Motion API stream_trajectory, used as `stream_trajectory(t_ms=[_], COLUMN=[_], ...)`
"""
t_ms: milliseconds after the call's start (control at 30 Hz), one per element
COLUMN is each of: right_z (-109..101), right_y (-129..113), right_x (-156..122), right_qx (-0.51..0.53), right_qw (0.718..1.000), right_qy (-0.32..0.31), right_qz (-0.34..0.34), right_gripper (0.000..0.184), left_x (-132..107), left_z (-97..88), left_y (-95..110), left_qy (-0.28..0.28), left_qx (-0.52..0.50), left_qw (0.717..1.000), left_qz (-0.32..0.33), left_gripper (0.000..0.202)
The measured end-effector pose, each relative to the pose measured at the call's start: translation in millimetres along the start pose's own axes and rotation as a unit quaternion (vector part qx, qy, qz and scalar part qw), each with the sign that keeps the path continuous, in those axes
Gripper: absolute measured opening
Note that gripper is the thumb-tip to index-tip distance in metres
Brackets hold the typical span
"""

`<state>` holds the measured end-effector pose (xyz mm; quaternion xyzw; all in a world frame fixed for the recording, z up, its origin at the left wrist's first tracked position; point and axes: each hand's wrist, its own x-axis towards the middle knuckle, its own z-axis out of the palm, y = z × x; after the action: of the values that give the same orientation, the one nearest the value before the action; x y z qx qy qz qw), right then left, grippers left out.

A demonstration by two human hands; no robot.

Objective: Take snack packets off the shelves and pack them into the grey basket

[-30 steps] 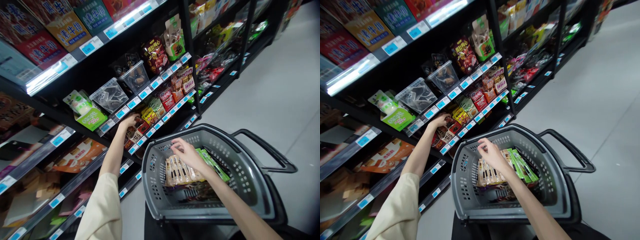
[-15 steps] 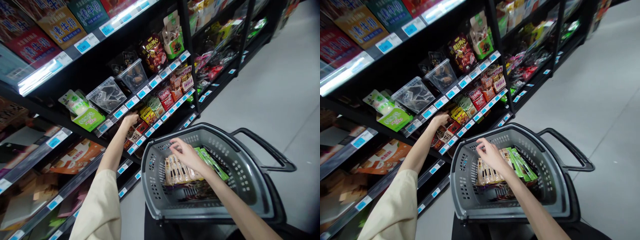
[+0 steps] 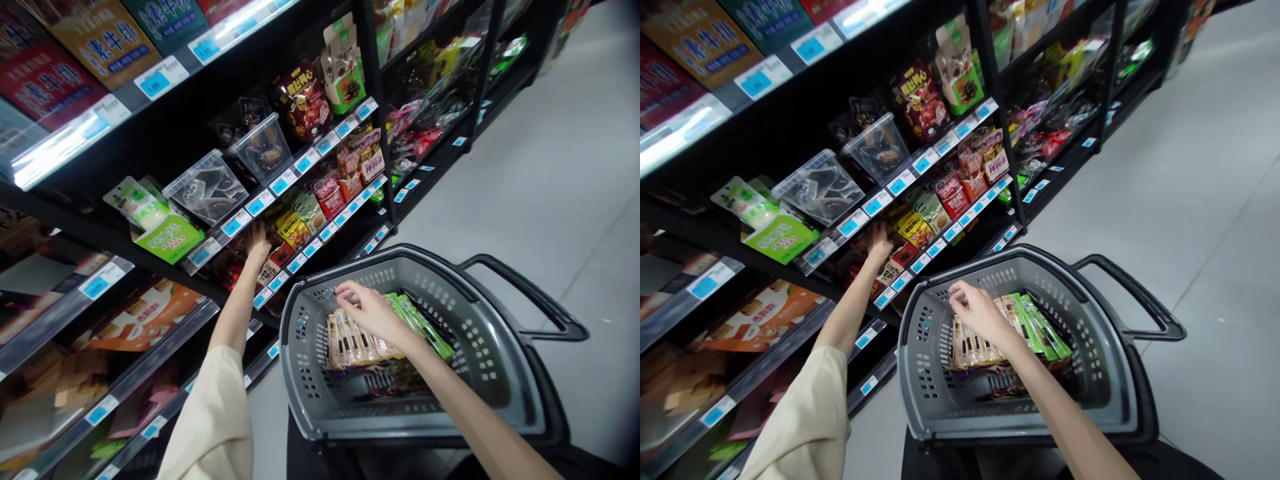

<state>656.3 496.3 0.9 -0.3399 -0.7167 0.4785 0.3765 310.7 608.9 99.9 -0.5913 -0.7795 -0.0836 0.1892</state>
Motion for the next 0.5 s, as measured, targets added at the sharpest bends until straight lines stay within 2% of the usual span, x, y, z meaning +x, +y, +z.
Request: stream_trajectory(t_ms=[167,233,333,500], right_z=[3,3,2,3], right_y=[4,5,8,14], right_x=[1,1,2,3], right_qx=[-0.017,-0.018,-0.025,-0.02], right_qw=[1.0,1.0,0.999,0.999], right_qy=[-0.011,-0.019,-0.027,-0.027], right_qz=[0.006,0.009,0.012,0.008], right_gripper=[0.019,0.02,0.021,0.022], left_x=[1,4,8,14], left_z=[12.0,14.0,13.9,6.1], left_y=[8,7,7,16], left_qy=[-0.147,-0.166,-0.188,-0.248], left_qx=[-0.098,-0.103,-0.092,-0.037], left_qw=[0.984,0.98,0.978,0.968], left_qz=[0.033,0.026,0.007,-0.01], left_gripper=[0.036,0.033,0.04,0.039])
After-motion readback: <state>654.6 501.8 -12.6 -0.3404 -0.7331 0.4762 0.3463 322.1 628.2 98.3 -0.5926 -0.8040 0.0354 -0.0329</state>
